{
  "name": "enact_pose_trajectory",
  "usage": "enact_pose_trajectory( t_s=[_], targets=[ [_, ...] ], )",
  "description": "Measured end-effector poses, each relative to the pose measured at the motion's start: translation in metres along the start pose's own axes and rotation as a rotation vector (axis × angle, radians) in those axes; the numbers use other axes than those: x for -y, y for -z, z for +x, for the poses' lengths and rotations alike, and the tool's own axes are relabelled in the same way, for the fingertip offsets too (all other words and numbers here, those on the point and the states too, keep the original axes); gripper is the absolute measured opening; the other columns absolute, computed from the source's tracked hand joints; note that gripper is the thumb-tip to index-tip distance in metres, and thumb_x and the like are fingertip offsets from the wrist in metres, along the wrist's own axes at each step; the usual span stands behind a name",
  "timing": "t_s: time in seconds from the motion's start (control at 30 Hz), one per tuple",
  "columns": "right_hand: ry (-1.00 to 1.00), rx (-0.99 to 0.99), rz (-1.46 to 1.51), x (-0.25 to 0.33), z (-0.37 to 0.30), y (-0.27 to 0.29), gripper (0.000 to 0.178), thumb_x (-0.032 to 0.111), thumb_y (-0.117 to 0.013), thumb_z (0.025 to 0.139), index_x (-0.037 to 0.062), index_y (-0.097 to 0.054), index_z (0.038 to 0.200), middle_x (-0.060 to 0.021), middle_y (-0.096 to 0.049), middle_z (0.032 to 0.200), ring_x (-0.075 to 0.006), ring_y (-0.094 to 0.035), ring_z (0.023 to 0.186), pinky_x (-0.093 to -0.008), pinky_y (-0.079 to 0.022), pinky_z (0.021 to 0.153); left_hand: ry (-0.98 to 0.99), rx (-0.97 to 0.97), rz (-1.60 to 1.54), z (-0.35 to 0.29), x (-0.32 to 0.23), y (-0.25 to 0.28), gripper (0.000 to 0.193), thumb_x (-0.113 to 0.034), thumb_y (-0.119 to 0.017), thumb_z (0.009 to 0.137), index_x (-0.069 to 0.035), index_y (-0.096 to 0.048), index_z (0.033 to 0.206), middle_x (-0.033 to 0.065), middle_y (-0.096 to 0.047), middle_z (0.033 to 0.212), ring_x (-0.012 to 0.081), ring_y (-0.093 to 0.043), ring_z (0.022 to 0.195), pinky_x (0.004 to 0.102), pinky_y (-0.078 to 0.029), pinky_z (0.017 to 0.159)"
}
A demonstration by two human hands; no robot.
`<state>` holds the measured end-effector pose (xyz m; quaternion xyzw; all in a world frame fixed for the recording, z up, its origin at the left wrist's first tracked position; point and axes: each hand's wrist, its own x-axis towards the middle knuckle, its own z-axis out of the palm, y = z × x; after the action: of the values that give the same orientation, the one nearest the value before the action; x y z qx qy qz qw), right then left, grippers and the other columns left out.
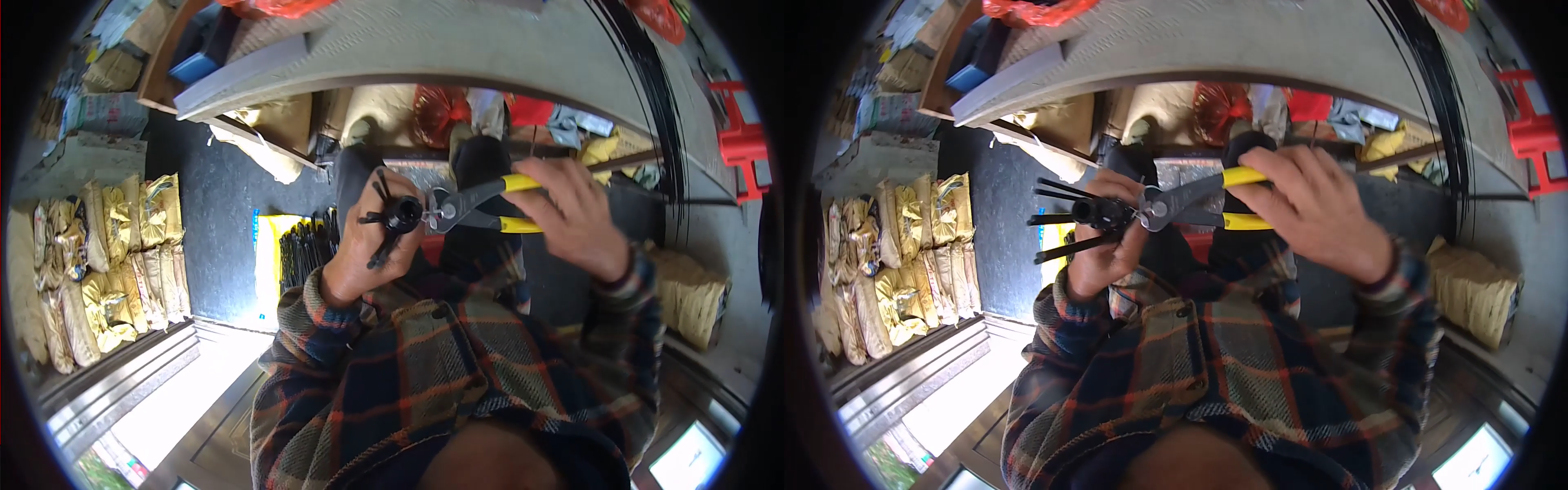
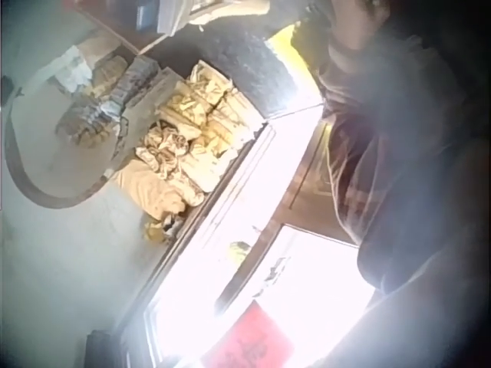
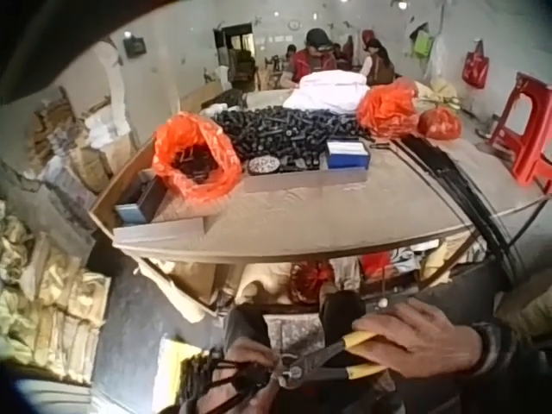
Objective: The person is assembling black wire bundles and attaching plastic connectors at a workbench using pliers.
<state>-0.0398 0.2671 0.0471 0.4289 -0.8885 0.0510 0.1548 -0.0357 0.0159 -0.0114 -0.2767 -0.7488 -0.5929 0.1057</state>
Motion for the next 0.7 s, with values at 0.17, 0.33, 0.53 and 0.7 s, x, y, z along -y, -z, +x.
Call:
enact_pose_trajectory(
  t_s=[0.17, 0.33, 0.53, 0.7],
  targets=[
    [-0.17, 0.715, 1.151, -0.035, -0.004, 0.016, 0.03, 0.007, -0.054, 0.085, 0.0025, -0.039, 0.11, -0.0136, -0.057, 0.1, -0.0241, -0.062, 0.079, -0.0306, -0.05, 0.064, 0.32, 0.306, -0.145, 0.009, -0.019, 0.012, 0.041, 0.0, -0.065, 0.07, 0.001, -0.052, 0.109, 0.0114, -0.061, 0.089, 0.0168, -0.058, 0.078, 0.028, -0.045, 0.075],
    [-0.264, 0.926, 1.985, -0.018, -0.024, -0.017, 0.055, 0.015, -0.064, 0.081, 0.0009, -0.03, 0.122, -0.0116, -0.056, 0.091, -0.014, -0.06, 0.067, -0.0239, -0.051, 0.056, 0.054, 0.478, -0.289, 0.013, -0.012, 0.013, 0.059, -0.012, -0.081, 0.052, 0.0, -0.058, 0.105, 0.0132, -0.064, 0.091, 0.022, -0.063, 0.078, 0.0298, -0.048, 0.069],
    [-0.079, 0.185, 0.617, 0.007, -0.016, -0.008, 0.059, 0.02, -0.068, 0.076, 0.0048, -0.034, 0.122, -0.0103, -0.055, 0.087, -0.0264, -0.058, 0.061, -0.0287, -0.049, 0.056, 0.462, 0.206, -0.135, -0.012, -0.017, 0.013, 0.061, -0.026, -0.084, 0.044, 0.002, -0.062, 0.093, 0.0126, -0.062, 0.099, 0.0227, -0.06, 0.09, 0.0296, -0.046, 0.078],
    [-0.316, 0.905, 1.621, -0.013, -0.009, -0.006, 0.06, 0.023, -0.066, 0.079, 0.0048, -0.032, 0.125, -0.01, -0.059, 0.088, -0.019, -0.062, 0.064, -0.0291, -0.048, 0.055, 0.073, 0.487, -0.256, 0.011, -0.011, 0.018, 0.055, -0.012, -0.08, 0.053, -0.001, -0.057, 0.101, 0.0145, -0.064, 0.093, 0.0232, -0.062, 0.072, 0.0284, -0.048, 0.063]
  ],
)
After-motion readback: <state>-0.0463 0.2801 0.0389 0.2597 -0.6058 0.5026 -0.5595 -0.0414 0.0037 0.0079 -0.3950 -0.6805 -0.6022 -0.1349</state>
